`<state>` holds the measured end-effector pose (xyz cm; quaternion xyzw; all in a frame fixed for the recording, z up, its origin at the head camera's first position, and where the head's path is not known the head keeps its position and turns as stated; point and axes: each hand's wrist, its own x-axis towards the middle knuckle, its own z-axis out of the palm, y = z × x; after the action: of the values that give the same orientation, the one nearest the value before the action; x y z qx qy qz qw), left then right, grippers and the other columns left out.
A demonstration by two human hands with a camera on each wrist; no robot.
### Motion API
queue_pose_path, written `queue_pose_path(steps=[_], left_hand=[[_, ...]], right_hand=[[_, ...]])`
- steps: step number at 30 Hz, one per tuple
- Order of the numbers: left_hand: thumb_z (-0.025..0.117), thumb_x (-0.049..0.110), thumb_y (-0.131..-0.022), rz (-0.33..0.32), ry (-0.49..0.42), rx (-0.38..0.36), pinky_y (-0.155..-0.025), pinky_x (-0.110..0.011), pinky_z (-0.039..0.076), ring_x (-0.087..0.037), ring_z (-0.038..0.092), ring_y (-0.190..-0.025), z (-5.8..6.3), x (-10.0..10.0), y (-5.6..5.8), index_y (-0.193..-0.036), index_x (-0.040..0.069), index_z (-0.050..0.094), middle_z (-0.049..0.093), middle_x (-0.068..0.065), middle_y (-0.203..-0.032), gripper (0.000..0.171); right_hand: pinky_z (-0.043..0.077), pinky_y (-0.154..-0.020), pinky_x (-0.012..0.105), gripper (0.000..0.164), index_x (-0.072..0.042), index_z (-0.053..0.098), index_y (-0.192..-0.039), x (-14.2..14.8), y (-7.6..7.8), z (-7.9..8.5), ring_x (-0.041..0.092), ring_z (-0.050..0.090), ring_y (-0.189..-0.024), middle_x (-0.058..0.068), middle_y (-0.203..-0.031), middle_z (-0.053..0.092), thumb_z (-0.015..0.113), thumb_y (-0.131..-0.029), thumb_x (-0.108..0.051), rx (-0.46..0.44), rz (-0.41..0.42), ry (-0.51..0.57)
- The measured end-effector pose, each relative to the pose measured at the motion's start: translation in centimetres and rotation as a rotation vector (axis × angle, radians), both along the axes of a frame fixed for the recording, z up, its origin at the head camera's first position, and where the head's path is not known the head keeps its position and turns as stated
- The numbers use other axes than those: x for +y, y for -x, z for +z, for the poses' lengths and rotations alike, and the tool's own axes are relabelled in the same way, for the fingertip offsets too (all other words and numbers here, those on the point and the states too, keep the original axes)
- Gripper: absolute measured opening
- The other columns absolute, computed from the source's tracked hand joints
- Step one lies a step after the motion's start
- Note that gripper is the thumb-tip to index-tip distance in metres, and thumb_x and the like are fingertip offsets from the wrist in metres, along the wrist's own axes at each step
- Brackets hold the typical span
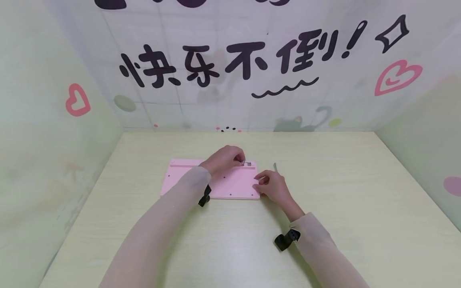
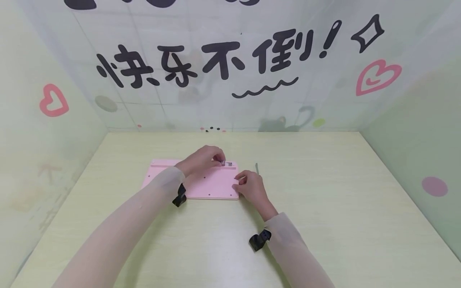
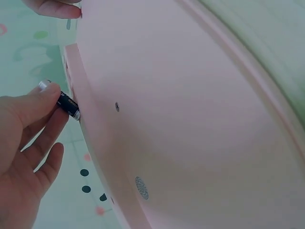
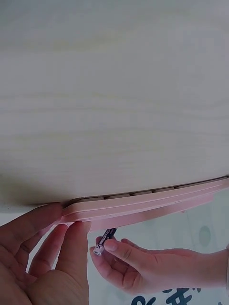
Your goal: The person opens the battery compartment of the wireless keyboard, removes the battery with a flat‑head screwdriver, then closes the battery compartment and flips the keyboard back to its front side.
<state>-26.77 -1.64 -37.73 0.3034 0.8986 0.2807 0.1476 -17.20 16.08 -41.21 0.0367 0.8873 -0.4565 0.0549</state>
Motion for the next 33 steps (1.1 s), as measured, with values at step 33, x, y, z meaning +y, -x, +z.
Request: queue_pose_path(steps=[33], left_hand=[[0.057,0.006,-0.090,0.046,0.118,0.053,-0.088,-0.030,0.043,-0.017,0.054,-0.093,2.3,-4.9,1.3,-0.106,0.007,0.066,0.062,-0.003,-0.102,0.019]], right_hand=[[0.043,-0.058,0.024,0.024,0.000,0.065,-0.099,0.2,0.1,-0.3,0.019,0.050,-0.070,0.008,-0.080,0.058,0.072,-0.077,-0.006,0.028,0.016,-0.036]])
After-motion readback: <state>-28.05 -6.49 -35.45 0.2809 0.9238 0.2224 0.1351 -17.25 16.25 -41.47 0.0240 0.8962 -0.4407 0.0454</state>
